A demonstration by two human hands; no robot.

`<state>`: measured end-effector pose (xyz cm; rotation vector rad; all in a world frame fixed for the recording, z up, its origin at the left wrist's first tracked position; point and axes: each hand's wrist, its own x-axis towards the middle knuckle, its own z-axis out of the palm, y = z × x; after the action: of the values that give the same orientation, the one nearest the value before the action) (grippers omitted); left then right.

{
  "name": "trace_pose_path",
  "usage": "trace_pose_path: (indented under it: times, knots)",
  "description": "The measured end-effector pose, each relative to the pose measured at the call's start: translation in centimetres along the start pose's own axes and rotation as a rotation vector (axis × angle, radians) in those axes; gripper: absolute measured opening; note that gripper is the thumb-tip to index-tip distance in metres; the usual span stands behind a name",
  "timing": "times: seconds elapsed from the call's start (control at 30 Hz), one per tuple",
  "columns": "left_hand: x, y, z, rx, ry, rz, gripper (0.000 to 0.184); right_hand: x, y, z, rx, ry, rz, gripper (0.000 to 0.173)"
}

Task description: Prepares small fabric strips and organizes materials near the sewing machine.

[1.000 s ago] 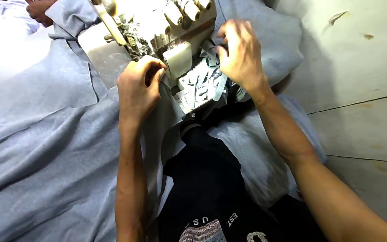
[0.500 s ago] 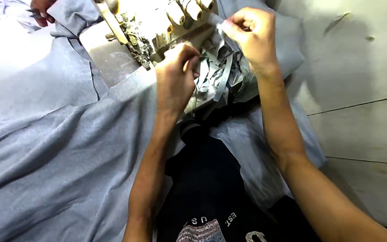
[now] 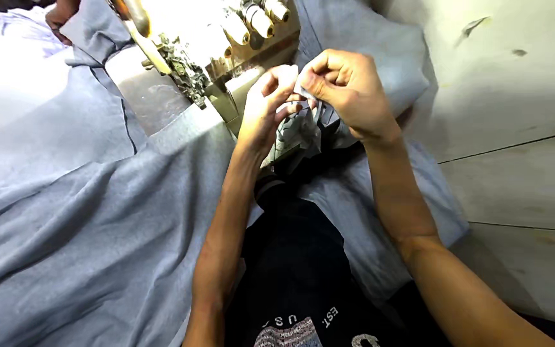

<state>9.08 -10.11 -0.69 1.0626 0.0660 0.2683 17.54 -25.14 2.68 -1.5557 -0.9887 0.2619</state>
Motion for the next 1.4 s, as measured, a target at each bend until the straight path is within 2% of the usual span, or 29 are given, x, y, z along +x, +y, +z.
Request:
trace_pose_path:
  times: [0.1, 0.2, 0.3, 0.4, 0.47, 0.53, 0.63, 0.77, 0.87, 1.2, 1.3, 1.4]
  knots:
    - [-1.0, 1.0, -1.0, 0.218, 0.073, 0.214, 0.006, -1.5, 0.6, 1.2, 0.004, -0.041, 0.022, 0.014]
    - [-2.2, 2.2, -2.6, 0.632, 0.164, 0.468, 0.009, -3.4, 2.6, 1.5, -0.014, -0.150, 0.051, 0.014]
    - [-4.2, 4.5, -3.9, 1.091, 0.205, 0.520, 0.016, -4.2, 4.4, 0.3, -0.327, -0.201, 0.163, 0.018]
    - [-5.4, 6.7, -4.9, 1.326, 0.216, 0.475, 0.019, -3.9, 4.9, -0.1, -0.662, -0.060, 0.200, 0.024]
    - [-5.4, 7.2, -5.8, 1.372, 0.219, 0.432, 0.019, -2.9, 5.5, 0.6, -0.779, -0.049, 0.100, 0.033]
    - [-5.1, 6.9, -6.7, 1.397, 0.199, 0.392, 0.019, -1.7, 6.4, 1.6, -0.878, -0.152, 0.001, 0.037]
    - [-4.9, 5.9, -7.5, 1.404, 0.202, 0.370, 0.019, 0.1, 7.5, 1.9, -0.926, -0.230, -0.108, 0.021]
    - [-5.0, 5.3, -7.9, 1.450, 0.216, 0.380, 0.023, 2.9, 6.1, -0.3, -0.783, -0.097, -0.047, 0.020]
    - [-5.0, 5.3, -7.8, 1.509, 0.208, 0.388, 0.024, 4.6, 5.3, -2.1, -0.695, -0.020, -0.084, 0.020]
    - [-5.1, 4.8, -7.5, 1.540, 0.228, 0.429, 0.023, 7.0, 1.6, -3.7, -0.689, 0.034, -0.192, 0.018]
    - [-5.0, 4.7, -6.4, 1.474, 0.253, 0.463, 0.021, 6.5, 0.4, -3.1, -0.757, 0.011, -0.219, 0.017]
    - [-4.4, 4.3, -4.0, 1.294, 0.229, 0.507, 0.026, 5.6, -0.8, -2.2, -0.773, -0.012, -0.302, 0.018]
